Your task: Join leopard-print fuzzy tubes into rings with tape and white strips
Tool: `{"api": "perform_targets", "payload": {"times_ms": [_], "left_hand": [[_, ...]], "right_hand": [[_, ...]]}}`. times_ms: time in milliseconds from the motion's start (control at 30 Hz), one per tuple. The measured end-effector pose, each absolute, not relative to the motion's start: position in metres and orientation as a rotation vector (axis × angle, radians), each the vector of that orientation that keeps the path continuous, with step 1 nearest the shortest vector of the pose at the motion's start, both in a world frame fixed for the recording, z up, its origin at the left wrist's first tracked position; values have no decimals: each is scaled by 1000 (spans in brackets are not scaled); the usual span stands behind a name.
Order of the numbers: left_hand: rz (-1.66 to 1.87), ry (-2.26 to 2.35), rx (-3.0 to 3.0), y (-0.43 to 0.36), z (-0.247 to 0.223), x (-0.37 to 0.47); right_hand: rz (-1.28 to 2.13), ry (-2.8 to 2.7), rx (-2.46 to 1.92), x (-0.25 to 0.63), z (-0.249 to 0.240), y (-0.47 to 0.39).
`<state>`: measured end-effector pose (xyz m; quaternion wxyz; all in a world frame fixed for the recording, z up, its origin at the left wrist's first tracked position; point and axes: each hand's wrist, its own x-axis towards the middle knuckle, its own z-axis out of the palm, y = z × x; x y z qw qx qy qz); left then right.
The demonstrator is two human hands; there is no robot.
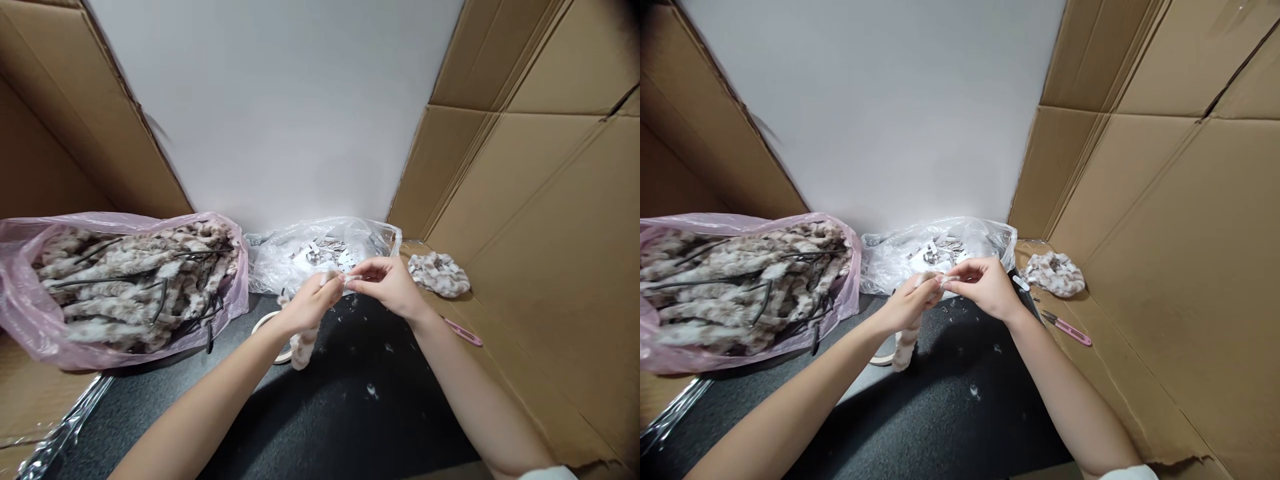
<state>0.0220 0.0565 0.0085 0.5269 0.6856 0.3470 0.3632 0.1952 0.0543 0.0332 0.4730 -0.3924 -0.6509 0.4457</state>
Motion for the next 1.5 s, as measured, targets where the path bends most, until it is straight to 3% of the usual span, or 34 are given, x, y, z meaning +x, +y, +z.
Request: {"api": "perform_targets", "payload": {"times_ms": [767, 1267, 1500], "left_hand": [[763, 831, 1711, 51, 6, 19], [968, 1073, 2050, 53, 28, 9], [774, 1158, 2282, 55, 26, 9]], "right_hand": [[956, -1682, -938, 183, 23, 49], [918, -1558, -950, 206, 42, 54], [890, -1556, -919, 209, 44, 54]]}}
